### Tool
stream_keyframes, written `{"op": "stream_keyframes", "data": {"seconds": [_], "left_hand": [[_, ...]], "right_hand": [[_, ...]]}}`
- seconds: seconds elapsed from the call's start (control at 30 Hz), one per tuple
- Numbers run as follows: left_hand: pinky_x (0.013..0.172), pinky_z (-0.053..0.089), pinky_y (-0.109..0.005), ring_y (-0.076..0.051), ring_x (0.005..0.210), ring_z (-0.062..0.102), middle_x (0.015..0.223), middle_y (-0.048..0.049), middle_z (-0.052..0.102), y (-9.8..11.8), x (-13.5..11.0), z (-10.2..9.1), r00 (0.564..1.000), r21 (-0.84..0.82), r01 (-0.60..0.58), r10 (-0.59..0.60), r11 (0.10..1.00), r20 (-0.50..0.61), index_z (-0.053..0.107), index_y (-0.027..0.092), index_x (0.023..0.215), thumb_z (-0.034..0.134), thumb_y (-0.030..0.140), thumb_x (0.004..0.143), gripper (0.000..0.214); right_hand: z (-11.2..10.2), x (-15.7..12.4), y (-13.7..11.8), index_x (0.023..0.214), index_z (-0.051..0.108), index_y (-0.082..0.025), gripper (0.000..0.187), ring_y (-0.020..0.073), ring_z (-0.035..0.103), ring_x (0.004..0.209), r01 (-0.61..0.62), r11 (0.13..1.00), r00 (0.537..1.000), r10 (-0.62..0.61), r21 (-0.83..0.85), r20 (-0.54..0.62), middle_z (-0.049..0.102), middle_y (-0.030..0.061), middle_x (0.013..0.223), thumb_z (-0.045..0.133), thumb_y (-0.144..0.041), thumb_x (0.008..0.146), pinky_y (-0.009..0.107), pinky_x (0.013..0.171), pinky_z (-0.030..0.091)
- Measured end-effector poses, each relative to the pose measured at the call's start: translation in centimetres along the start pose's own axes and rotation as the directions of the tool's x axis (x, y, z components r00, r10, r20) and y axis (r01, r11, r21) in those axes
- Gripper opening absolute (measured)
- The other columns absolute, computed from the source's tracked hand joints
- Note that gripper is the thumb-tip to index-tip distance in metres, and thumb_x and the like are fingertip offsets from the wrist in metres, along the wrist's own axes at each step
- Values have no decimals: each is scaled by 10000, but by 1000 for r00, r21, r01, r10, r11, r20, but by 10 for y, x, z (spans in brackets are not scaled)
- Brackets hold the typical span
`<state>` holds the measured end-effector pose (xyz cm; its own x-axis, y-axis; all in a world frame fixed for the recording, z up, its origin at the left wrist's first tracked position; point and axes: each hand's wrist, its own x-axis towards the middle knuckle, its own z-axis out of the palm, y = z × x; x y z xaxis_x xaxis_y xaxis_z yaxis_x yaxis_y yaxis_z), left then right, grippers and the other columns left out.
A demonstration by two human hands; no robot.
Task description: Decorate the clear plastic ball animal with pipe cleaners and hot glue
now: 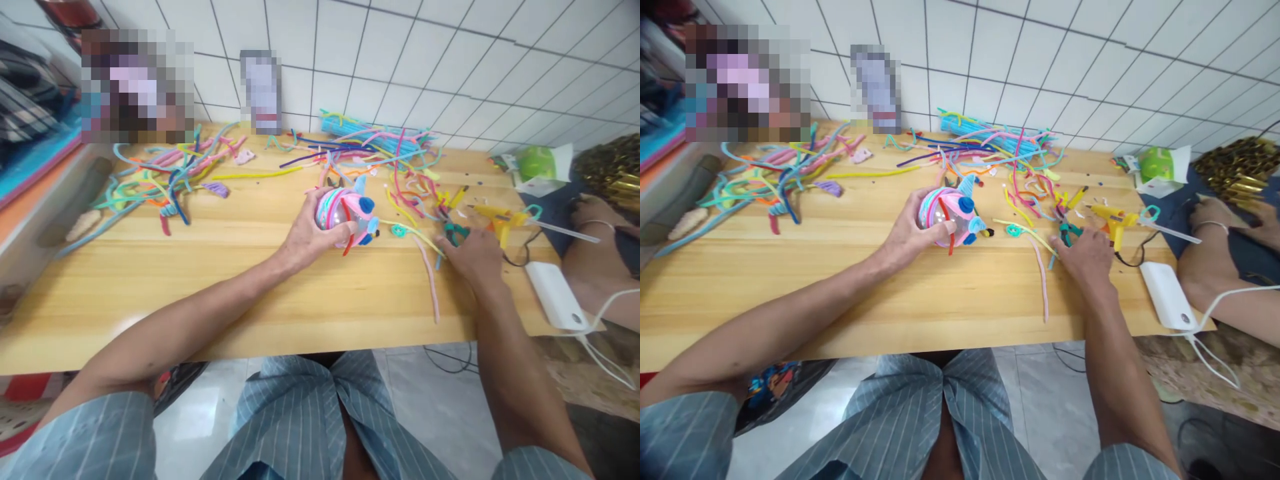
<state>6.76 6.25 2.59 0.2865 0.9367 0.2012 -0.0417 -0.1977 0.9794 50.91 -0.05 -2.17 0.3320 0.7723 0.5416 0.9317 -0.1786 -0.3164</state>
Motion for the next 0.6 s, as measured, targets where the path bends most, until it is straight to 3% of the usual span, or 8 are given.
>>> {"op": "stream_keyframes", "data": {"seconds": [0.07,0.17,0.27,0.4,0.5,0.6], "left_hand": [[1173,615,-512,-333,1322,737,1492,-123,724,0,1,-1,1000,-1,12,-12,1000,-15,584,272,1458,994,653,758,896],[1200,603,-520,-342,1364,724,1526,-142,700,1,0,0,999,-13,11,-12,1000,-47,557,266,1447,982,663,771,892],[1199,604,-500,-338,1375,728,1504,-144,711,3,-2,1,997,-50,30,-33,998,-68,528,260,1450,960,705,804,896],[1216,605,-493,-325,1373,744,1503,-132,725,2,-3,3,991,-121,56,-70,991,-112,520,256,1441,965,684,818,877],[1210,612,-483,-316,1371,749,1483,-114,739,1,-4,3,984,-142,81,-102,986,-143,519,264,1440,959,671,842,847],[1199,617,-474,-313,1378,747,1477,-119,732,-1,-4,4,979,-142,110,-132,984,-156,514,259,1460,942,671,871,836]], "right_hand": [[2,-3,-5,810,486,-332,664,447,698,1014,-17,998,997,13,-56,-71,613,123,797,979,-775,778,591,853,538],[-14,-5,-42,1091,709,-298,398,452,732,1108,253,967,964,-250,28,-94,751,154,1017,863,-649,982,631,929,582],[-43,-11,-112,1360,741,-346,246,418,778,1228,427,895,902,-414,127,-121,830,172,1290,747,-430,1128,626,1038,619],[-65,-27,-210,1370,743,-307,287,372,835,1164,612,755,791,-574,235,-214,868,103,1218,803,-359,1094,605,1021,669],[-62,-40,-254,1320,774,-312,223,341,840,1093,576,769,815,-566,279,-122,866,88,1148,763,-311,1097,574,985,684],[-49,-47,-271,1271,788,-320,184,314,836,998,532,769,835,-546,354,-67,854,71,1054,742,-299,1095,530,920,694]]}}
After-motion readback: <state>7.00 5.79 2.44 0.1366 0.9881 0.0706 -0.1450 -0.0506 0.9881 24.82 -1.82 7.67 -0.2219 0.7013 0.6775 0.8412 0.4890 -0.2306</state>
